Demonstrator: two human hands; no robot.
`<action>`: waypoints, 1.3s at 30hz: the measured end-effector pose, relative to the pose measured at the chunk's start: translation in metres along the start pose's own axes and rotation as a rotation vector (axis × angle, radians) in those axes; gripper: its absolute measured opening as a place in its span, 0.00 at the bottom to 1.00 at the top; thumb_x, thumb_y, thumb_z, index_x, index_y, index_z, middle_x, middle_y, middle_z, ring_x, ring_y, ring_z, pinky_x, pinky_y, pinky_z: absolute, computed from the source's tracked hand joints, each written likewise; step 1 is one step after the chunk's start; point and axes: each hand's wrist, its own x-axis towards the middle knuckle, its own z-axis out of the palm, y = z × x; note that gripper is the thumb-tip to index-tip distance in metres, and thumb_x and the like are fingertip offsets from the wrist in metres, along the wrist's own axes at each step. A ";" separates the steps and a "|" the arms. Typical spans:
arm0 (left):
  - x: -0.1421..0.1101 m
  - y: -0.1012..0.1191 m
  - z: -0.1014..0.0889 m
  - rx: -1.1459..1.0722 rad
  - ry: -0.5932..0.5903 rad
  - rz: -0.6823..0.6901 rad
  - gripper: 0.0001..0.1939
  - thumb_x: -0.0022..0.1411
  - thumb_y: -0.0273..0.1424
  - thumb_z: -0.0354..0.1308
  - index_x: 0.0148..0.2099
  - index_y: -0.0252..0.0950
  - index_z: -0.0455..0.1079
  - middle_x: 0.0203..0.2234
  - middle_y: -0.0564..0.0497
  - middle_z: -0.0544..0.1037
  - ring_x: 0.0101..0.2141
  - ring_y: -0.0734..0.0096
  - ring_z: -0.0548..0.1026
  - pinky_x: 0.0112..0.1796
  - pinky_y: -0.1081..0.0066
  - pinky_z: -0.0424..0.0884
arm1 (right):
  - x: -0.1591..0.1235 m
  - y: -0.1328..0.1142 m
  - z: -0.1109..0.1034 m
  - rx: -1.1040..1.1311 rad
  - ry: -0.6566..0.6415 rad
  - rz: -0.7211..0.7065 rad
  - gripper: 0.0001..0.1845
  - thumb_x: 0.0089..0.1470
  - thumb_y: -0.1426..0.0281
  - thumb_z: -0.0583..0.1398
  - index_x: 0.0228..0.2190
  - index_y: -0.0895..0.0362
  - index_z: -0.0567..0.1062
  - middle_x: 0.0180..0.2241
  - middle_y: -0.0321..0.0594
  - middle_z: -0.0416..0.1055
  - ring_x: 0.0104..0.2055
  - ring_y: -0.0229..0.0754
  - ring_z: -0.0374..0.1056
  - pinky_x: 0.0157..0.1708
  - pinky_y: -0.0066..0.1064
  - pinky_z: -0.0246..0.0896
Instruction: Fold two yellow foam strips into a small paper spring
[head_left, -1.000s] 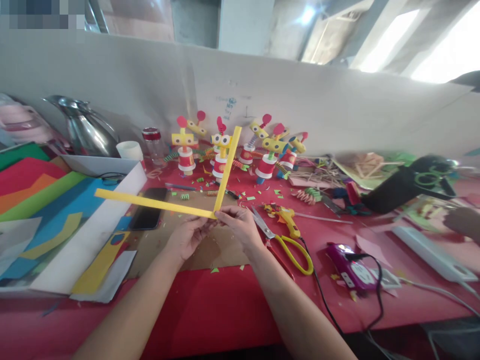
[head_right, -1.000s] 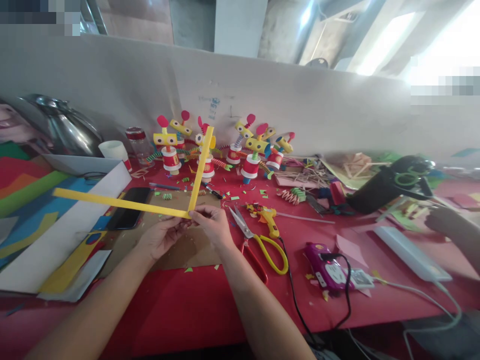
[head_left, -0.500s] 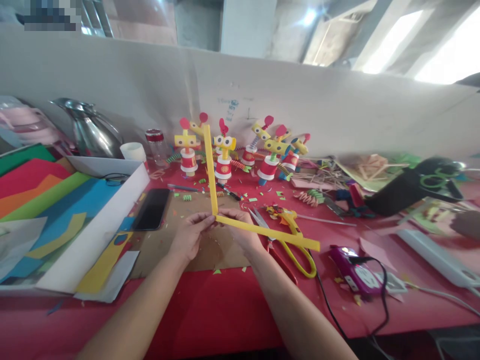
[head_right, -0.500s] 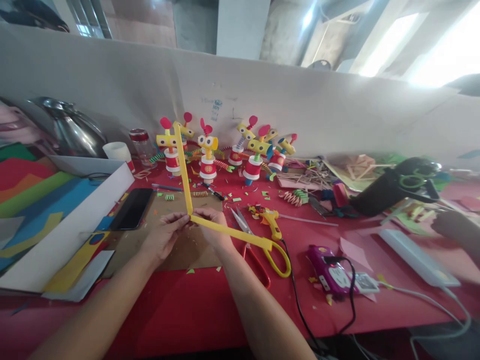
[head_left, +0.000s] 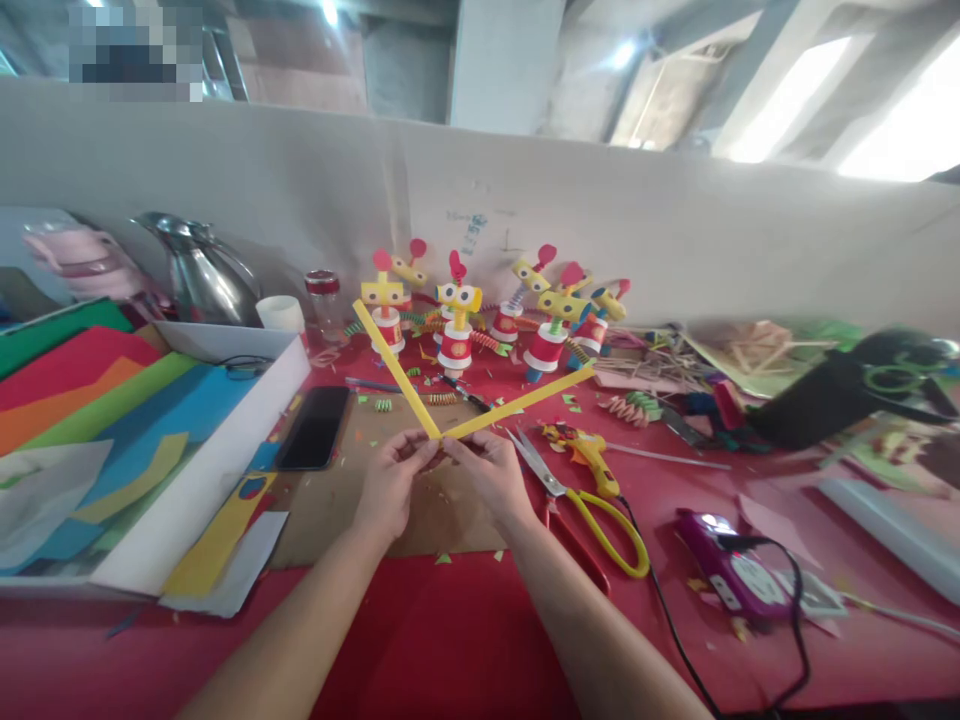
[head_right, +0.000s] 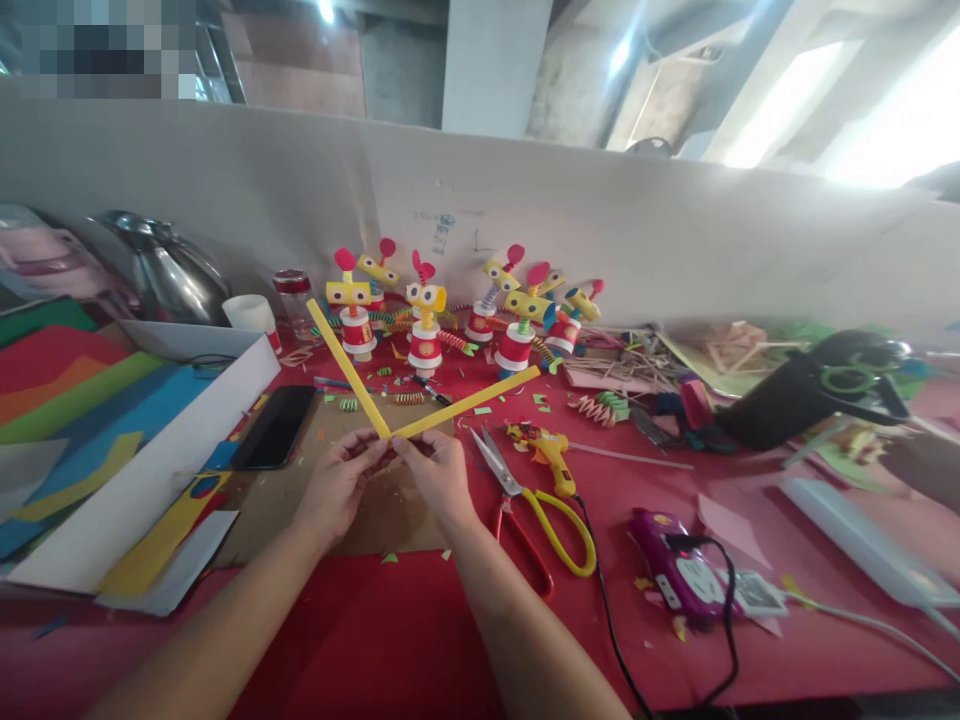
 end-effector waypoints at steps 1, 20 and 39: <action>0.000 0.000 0.000 0.019 0.002 -0.004 0.14 0.39 0.31 0.71 0.31 0.33 0.75 0.27 0.51 0.79 0.29 0.74 0.75 0.37 0.71 0.69 | 0.000 0.000 0.000 -0.014 0.001 -0.008 0.11 0.45 0.63 0.64 0.28 0.59 0.79 0.28 0.41 0.77 0.32 0.42 0.71 0.34 0.31 0.64; -0.003 0.000 0.001 0.061 -0.025 -0.021 0.09 0.40 0.29 0.71 0.26 0.32 0.76 0.23 0.52 0.78 0.27 0.75 0.75 0.36 0.74 0.70 | 0.004 0.000 -0.002 -0.029 0.007 -0.074 0.11 0.49 0.63 0.61 0.22 0.57 0.74 0.21 0.35 0.70 0.25 0.38 0.67 0.28 0.29 0.62; -0.001 0.001 -0.001 0.035 0.031 -0.065 0.10 0.40 0.29 0.70 0.29 0.33 0.77 0.23 0.51 0.78 0.25 0.79 0.71 0.27 0.78 0.64 | -0.003 0.001 0.003 -0.111 0.039 -0.185 0.09 0.53 0.64 0.58 0.32 0.57 0.75 0.28 0.37 0.72 0.30 0.39 0.67 0.31 0.28 0.62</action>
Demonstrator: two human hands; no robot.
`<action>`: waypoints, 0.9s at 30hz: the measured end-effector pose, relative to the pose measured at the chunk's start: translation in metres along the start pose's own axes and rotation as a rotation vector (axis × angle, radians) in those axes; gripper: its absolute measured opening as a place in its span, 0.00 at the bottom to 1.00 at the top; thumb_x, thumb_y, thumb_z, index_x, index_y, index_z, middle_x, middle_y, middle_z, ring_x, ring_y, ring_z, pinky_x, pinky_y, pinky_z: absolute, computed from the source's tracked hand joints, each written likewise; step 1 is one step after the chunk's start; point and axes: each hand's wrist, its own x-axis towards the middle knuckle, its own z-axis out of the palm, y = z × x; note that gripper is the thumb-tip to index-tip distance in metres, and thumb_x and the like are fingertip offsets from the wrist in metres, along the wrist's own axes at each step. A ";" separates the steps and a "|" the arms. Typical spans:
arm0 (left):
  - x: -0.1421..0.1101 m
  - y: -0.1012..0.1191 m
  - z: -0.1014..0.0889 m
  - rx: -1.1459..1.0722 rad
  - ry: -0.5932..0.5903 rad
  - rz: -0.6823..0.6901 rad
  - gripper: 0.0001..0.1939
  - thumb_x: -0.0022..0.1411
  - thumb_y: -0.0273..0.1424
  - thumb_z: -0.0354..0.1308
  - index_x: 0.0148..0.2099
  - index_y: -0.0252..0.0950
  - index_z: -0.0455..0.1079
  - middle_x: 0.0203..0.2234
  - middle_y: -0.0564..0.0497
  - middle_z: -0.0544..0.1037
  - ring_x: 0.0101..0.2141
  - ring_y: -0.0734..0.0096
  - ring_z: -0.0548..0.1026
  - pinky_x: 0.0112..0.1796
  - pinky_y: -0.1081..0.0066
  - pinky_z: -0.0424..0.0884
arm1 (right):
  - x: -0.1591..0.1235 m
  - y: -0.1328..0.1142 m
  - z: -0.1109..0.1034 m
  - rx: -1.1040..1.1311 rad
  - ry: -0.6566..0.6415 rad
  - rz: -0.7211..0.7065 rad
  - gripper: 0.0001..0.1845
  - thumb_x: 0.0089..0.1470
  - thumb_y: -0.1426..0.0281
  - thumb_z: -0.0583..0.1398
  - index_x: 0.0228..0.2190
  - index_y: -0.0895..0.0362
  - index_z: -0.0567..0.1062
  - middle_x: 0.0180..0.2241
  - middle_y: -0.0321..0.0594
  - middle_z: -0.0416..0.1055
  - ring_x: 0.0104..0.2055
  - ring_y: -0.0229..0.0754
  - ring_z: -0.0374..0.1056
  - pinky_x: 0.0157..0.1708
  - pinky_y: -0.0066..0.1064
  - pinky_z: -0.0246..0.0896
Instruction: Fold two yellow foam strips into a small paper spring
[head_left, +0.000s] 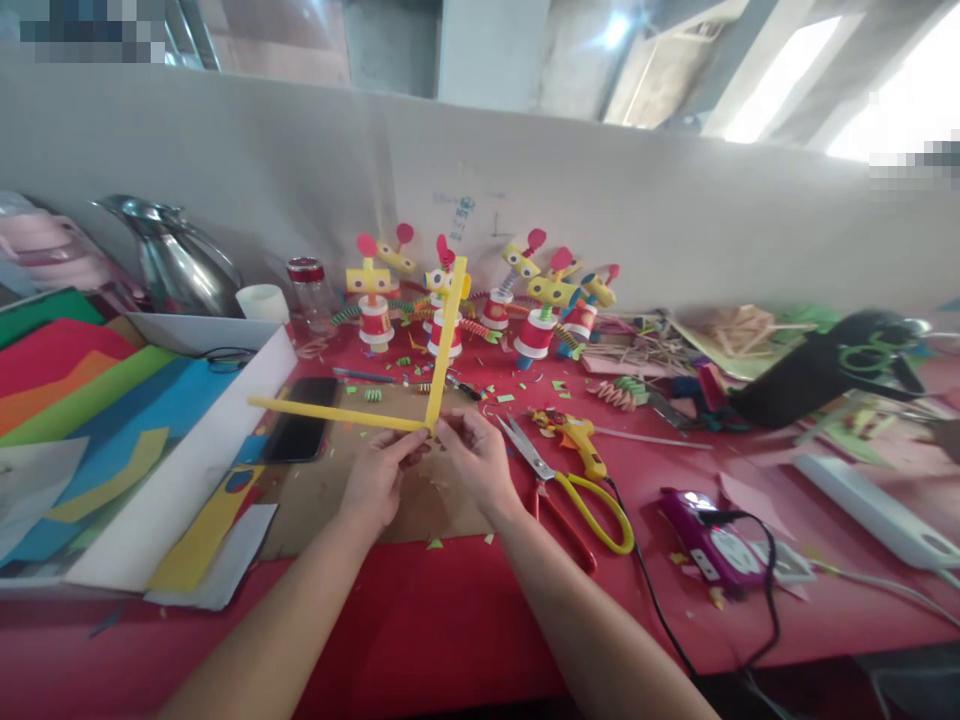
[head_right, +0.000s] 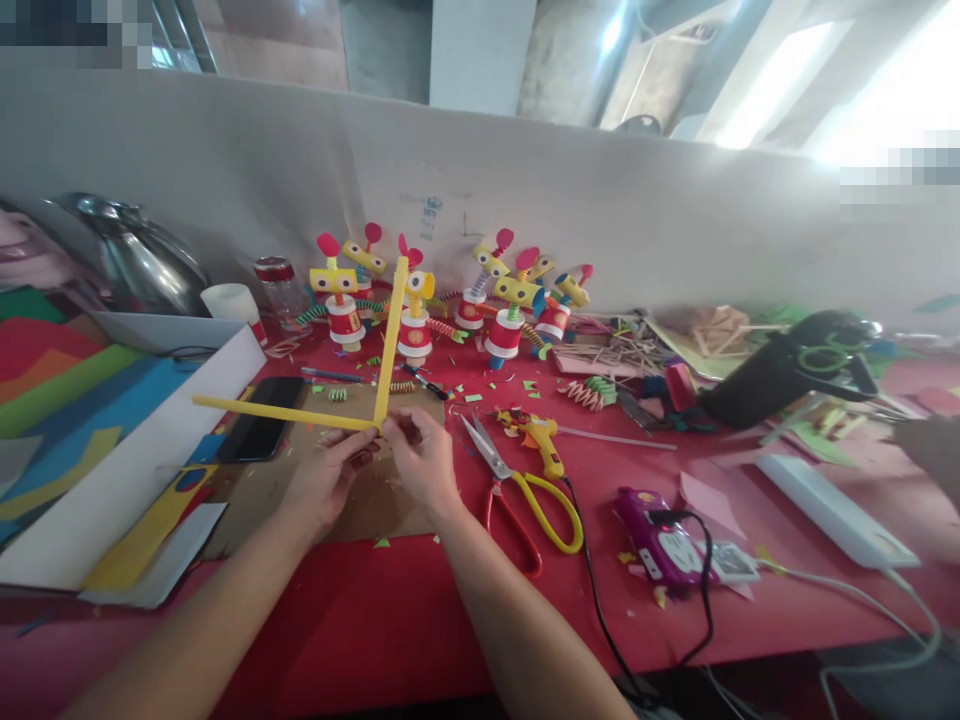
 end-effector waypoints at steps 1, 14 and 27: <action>0.000 0.000 0.000 -0.009 0.014 0.004 0.11 0.39 0.29 0.70 0.29 0.33 0.77 0.23 0.52 0.78 0.24 0.79 0.70 0.27 0.78 0.63 | -0.001 0.000 0.001 -0.006 0.002 -0.009 0.08 0.52 0.65 0.59 0.32 0.57 0.75 0.28 0.37 0.73 0.30 0.39 0.68 0.32 0.28 0.63; 0.000 -0.003 0.001 -0.049 -0.105 0.034 0.07 0.41 0.26 0.69 0.28 0.35 0.77 0.25 0.50 0.80 0.30 0.72 0.75 0.37 0.71 0.67 | -0.002 -0.012 0.003 0.205 -0.003 0.134 0.08 0.46 0.65 0.63 0.27 0.57 0.76 0.24 0.36 0.72 0.26 0.37 0.68 0.30 0.30 0.66; 0.007 -0.001 -0.008 -0.128 -0.101 -0.132 0.08 0.40 0.23 0.69 0.28 0.32 0.76 0.23 0.50 0.78 0.25 0.76 0.74 0.28 0.77 0.69 | 0.001 -0.009 0.000 0.223 -0.030 0.196 0.10 0.43 0.65 0.65 0.26 0.58 0.79 0.23 0.38 0.74 0.25 0.37 0.67 0.28 0.30 0.65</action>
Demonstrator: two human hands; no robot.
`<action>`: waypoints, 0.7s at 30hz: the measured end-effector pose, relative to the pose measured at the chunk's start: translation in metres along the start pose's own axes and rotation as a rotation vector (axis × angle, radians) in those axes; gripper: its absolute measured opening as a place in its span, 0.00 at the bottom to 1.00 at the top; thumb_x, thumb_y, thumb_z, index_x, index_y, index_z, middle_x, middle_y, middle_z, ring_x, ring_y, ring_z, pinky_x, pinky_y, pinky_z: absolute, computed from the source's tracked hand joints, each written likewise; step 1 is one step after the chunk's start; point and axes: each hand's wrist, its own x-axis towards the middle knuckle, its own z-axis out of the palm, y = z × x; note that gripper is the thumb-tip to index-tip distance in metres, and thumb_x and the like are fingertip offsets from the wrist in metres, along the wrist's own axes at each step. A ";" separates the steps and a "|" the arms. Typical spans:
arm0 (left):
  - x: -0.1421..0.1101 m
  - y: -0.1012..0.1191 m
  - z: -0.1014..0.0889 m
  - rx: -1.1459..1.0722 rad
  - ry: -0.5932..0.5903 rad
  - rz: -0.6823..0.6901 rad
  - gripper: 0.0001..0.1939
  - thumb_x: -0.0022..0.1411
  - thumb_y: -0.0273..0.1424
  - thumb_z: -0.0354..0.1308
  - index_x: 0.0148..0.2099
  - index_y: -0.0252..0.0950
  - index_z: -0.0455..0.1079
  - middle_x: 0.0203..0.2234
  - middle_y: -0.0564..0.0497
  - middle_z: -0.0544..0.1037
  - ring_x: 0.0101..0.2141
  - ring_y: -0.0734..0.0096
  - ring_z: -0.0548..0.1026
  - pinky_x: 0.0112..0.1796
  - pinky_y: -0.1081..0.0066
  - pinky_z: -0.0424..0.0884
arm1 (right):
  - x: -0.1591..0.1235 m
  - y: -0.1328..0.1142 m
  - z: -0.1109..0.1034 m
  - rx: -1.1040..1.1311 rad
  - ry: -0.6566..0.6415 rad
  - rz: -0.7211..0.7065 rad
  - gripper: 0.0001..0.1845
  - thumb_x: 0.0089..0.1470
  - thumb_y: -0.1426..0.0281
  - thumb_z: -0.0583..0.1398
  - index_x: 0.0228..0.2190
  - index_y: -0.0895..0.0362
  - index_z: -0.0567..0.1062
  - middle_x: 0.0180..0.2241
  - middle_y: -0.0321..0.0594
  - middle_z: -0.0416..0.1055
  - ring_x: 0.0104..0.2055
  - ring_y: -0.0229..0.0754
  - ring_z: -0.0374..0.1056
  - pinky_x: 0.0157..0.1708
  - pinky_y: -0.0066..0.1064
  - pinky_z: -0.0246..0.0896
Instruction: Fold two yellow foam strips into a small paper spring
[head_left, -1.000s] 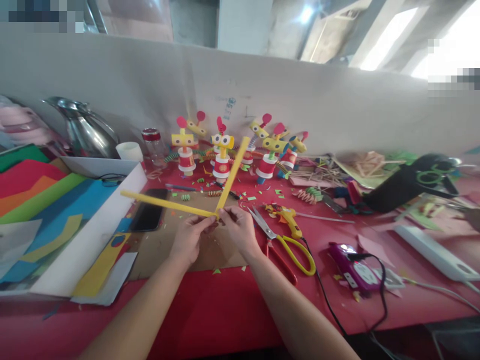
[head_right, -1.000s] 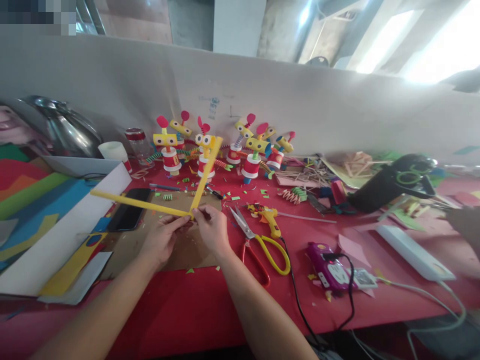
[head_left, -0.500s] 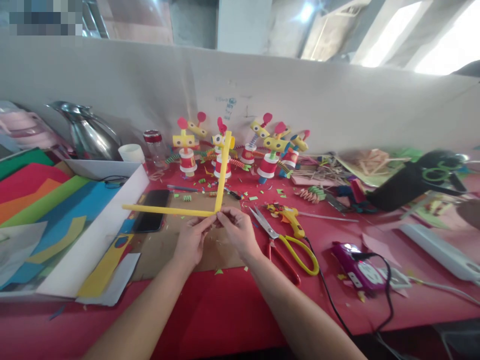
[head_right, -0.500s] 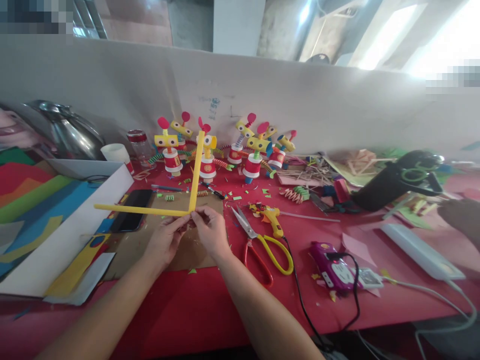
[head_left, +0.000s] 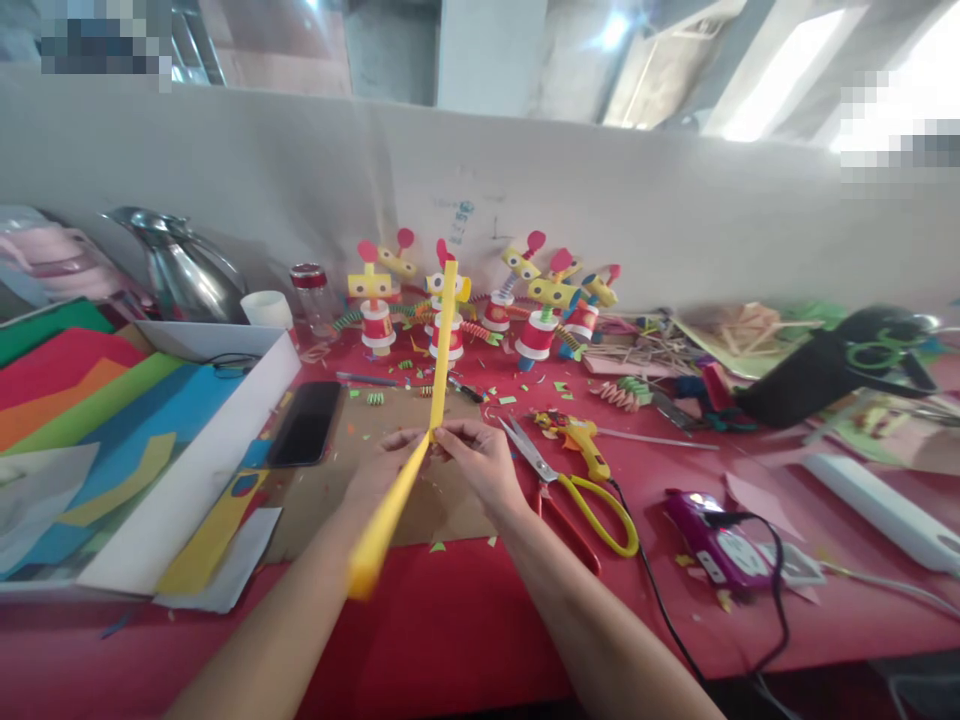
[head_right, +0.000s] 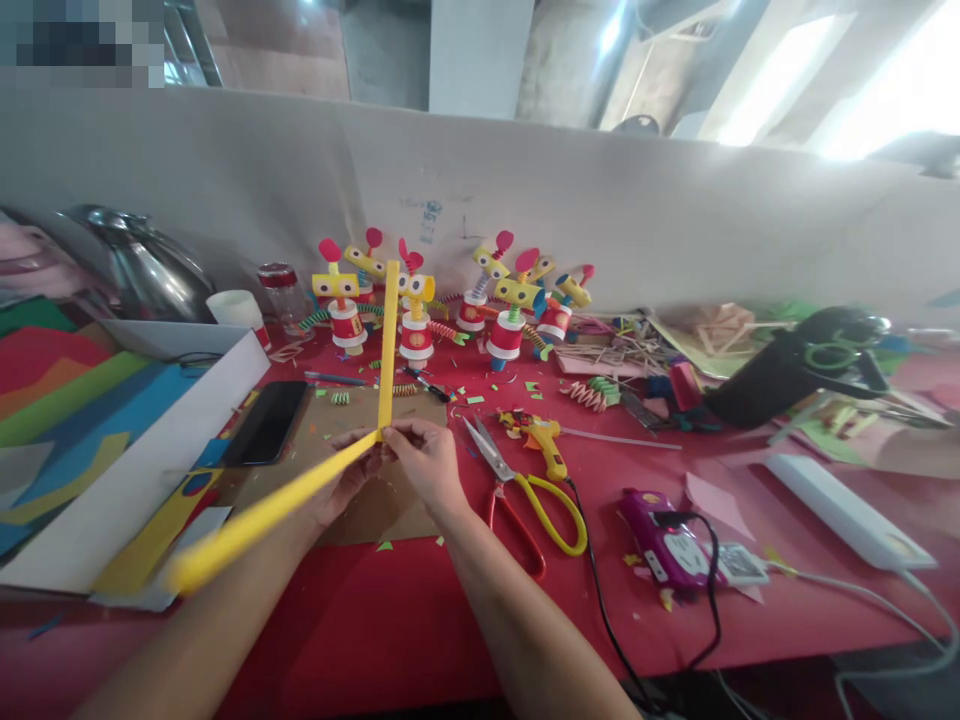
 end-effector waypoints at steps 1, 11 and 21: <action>0.000 0.000 -0.001 0.031 -0.015 0.009 0.09 0.41 0.25 0.70 0.28 0.32 0.76 0.23 0.50 0.78 0.25 0.76 0.74 0.29 0.76 0.69 | 0.000 0.000 0.000 -0.012 0.002 -0.002 0.10 0.42 0.64 0.65 0.26 0.58 0.79 0.23 0.38 0.75 0.25 0.37 0.67 0.28 0.30 0.65; -0.001 -0.001 0.000 0.134 0.014 0.078 0.12 0.39 0.31 0.72 0.28 0.31 0.77 0.23 0.49 0.79 0.26 0.74 0.75 0.35 0.72 0.69 | 0.000 0.009 0.001 -0.062 -0.003 -0.052 0.10 0.45 0.65 0.63 0.30 0.55 0.81 0.30 0.39 0.76 0.27 0.39 0.69 0.33 0.33 0.67; 0.001 -0.003 0.003 0.020 0.092 0.160 0.11 0.38 0.29 0.72 0.28 0.33 0.77 0.23 0.52 0.79 0.26 0.78 0.74 0.34 0.76 0.68 | -0.004 0.008 0.009 0.113 0.010 0.036 0.12 0.41 0.66 0.66 0.31 0.58 0.79 0.32 0.40 0.78 0.34 0.42 0.72 0.41 0.35 0.67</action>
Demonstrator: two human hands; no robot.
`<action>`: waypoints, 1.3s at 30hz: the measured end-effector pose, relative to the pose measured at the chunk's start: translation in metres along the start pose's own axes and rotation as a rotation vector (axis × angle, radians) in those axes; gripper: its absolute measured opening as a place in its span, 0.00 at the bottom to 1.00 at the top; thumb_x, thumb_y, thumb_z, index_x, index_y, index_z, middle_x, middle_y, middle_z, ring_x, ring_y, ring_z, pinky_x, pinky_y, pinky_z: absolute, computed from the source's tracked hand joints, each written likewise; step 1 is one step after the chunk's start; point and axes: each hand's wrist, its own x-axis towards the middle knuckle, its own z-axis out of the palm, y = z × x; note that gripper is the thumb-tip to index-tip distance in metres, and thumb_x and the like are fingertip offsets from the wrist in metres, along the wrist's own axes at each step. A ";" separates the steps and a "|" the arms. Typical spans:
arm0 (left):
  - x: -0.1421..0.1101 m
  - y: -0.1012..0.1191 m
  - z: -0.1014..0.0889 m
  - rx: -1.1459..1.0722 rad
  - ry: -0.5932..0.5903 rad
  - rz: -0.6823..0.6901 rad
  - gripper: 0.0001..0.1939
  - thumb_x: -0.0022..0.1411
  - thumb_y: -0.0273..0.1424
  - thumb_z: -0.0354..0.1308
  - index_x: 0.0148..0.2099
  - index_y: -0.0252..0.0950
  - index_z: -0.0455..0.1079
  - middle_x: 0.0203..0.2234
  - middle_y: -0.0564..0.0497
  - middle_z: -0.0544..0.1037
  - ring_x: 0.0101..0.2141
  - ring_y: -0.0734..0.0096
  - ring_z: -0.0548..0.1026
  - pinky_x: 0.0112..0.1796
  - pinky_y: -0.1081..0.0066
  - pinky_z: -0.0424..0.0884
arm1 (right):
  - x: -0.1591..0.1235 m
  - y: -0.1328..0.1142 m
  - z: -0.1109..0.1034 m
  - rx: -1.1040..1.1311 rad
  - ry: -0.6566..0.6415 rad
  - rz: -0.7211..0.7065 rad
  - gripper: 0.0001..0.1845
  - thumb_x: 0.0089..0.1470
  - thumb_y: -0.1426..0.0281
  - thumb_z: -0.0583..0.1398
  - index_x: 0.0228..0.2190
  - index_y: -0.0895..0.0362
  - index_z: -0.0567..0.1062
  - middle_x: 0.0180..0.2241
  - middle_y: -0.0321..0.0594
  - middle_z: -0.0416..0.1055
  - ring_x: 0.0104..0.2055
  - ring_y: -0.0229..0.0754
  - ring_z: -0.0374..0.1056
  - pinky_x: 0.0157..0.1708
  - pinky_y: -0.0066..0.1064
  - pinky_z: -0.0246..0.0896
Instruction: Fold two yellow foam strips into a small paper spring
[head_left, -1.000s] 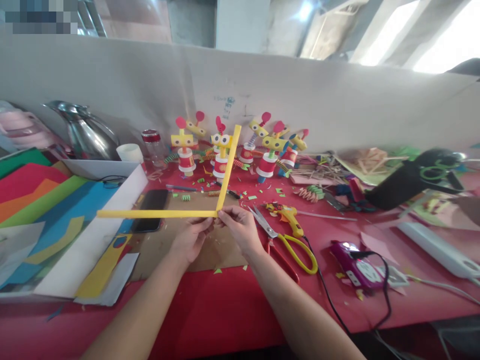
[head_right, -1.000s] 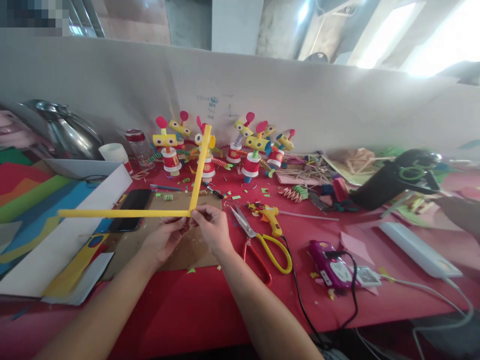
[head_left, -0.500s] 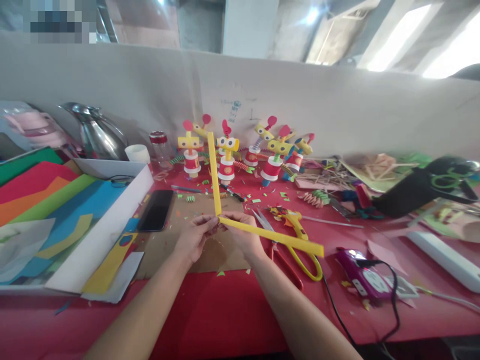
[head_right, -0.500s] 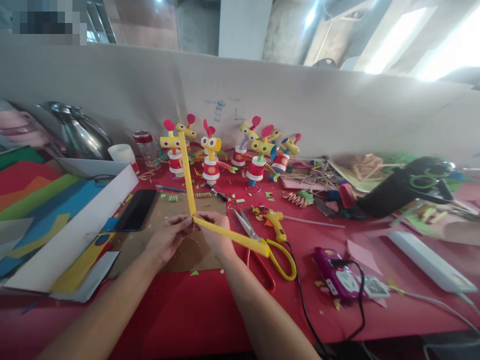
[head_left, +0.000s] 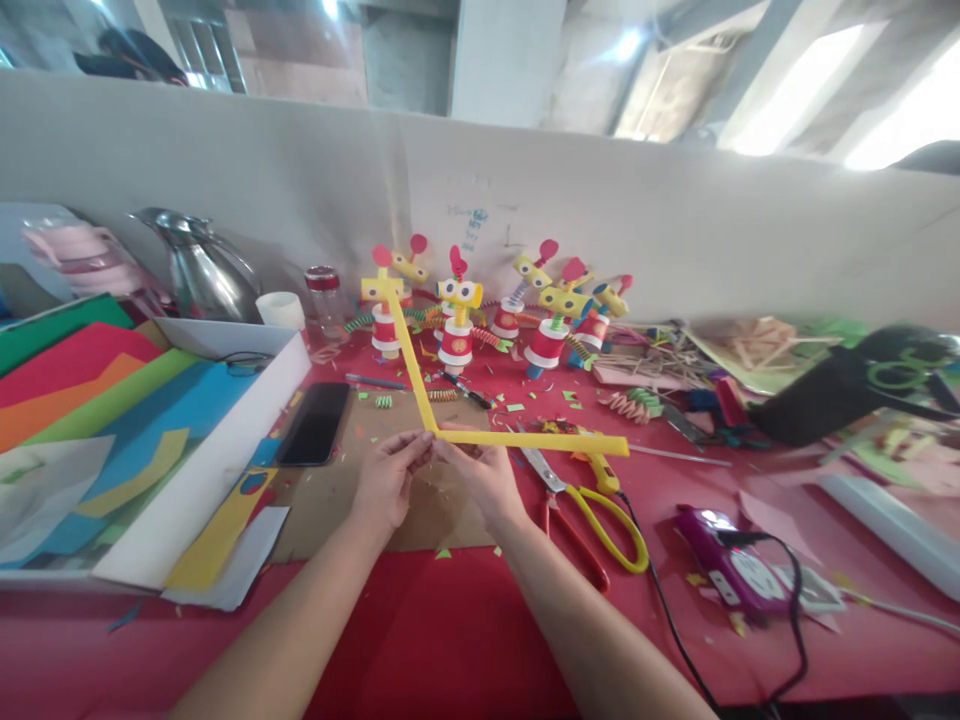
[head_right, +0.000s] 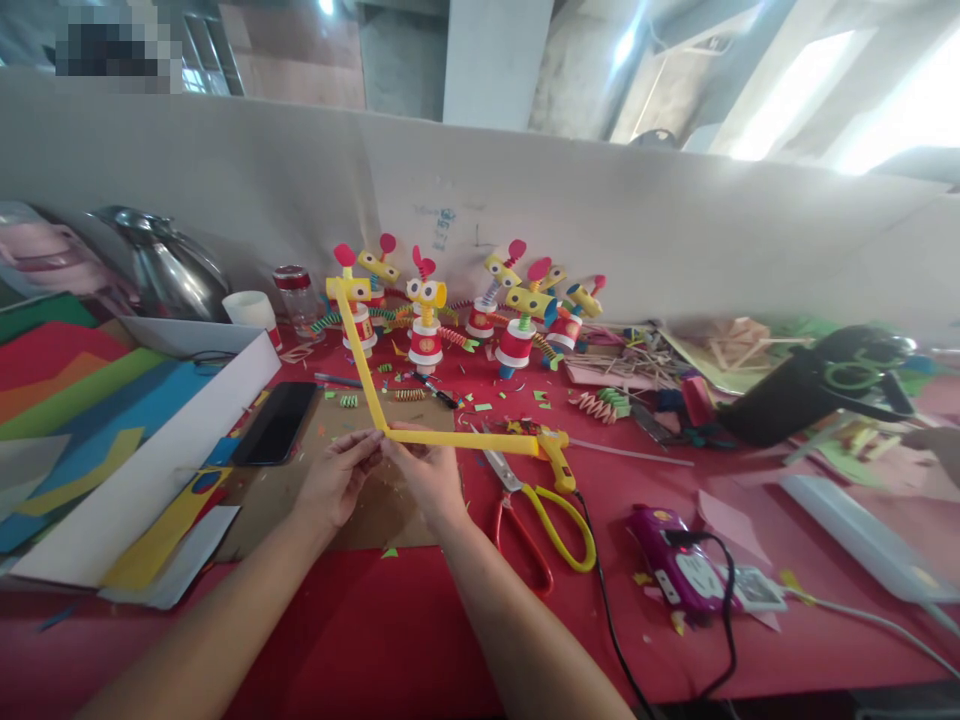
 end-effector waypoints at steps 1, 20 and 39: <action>-0.001 0.000 0.001 0.007 -0.010 0.008 0.11 0.39 0.30 0.71 0.28 0.33 0.77 0.23 0.52 0.79 0.26 0.78 0.74 0.34 0.75 0.68 | 0.000 0.000 0.001 0.016 0.006 -0.005 0.12 0.42 0.65 0.66 0.30 0.58 0.79 0.30 0.41 0.77 0.33 0.41 0.72 0.40 0.35 0.67; 0.001 0.012 -0.010 0.446 -0.110 -0.042 0.11 0.39 0.33 0.70 0.27 0.33 0.76 0.19 0.51 0.74 0.24 0.74 0.69 0.28 0.74 0.62 | 0.015 0.000 -0.019 -0.222 -0.076 -0.033 0.13 0.38 0.73 0.64 0.31 0.57 0.70 0.25 0.36 0.74 0.26 0.39 0.70 0.26 0.29 0.65; -0.006 0.000 0.005 0.088 0.069 -0.019 0.12 0.35 0.30 0.71 0.24 0.31 0.75 0.19 0.53 0.75 0.23 0.79 0.70 0.27 0.76 0.63 | 0.008 0.010 -0.010 -0.164 0.017 -0.055 0.08 0.43 0.66 0.65 0.26 0.58 0.77 0.25 0.37 0.74 0.28 0.39 0.69 0.32 0.31 0.65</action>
